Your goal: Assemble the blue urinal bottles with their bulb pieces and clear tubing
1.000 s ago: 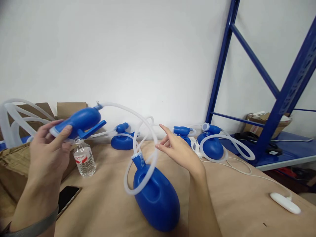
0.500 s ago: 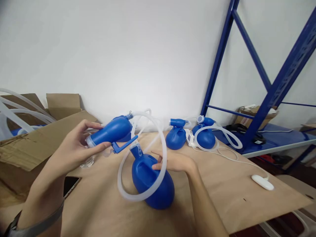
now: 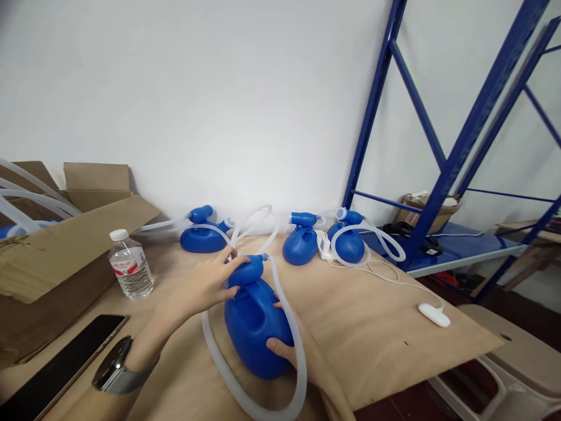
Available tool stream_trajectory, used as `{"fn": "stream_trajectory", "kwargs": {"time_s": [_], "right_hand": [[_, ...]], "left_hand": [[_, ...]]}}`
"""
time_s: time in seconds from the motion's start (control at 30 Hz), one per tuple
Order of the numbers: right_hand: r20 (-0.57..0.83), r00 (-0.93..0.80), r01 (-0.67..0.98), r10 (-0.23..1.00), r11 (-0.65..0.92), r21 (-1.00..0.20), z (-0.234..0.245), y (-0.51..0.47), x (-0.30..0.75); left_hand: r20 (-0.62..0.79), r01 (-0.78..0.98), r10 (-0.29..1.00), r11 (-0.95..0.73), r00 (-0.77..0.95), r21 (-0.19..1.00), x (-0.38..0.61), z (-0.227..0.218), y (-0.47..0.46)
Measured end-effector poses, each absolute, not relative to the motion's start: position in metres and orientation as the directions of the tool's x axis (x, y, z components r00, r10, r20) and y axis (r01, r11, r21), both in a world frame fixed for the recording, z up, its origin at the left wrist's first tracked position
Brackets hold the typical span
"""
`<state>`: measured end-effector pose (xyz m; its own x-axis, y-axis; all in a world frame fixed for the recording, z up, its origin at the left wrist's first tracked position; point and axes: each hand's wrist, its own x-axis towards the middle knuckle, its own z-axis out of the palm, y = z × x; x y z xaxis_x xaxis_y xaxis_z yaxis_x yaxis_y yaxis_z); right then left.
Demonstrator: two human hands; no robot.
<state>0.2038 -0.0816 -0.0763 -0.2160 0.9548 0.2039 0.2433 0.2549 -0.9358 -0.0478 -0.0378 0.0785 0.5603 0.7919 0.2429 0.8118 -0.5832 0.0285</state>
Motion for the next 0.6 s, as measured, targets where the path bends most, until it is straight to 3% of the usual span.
{"fn": "stream_trajectory", "kwargs": {"time_s": [0.2,0.4,0.47,0.6], "right_hand": [[0.323,-0.143,0.228,0.936,0.349,-0.909,-0.1,-0.079,0.206],[0.333,-0.06,0.26,0.941,0.337,-0.905,-0.105,-0.074,0.2],[0.329,-0.04,0.304,0.944,0.325,-0.896,-0.101,-0.067,0.197],[0.368,0.031,0.449,0.929,0.316,-0.836,-0.08,-0.037,0.189]], "left_hand": [[0.462,0.845,0.783,-0.52,0.416,0.122,-0.019,0.041,-0.024],[0.48,0.723,0.734,-0.641,0.48,0.258,-0.044,0.044,-0.006],[0.499,0.638,0.708,-0.691,0.5,0.341,-0.053,0.062,-0.012],[0.592,0.269,0.654,-0.745,0.47,0.61,-0.063,0.11,-0.052]]}}
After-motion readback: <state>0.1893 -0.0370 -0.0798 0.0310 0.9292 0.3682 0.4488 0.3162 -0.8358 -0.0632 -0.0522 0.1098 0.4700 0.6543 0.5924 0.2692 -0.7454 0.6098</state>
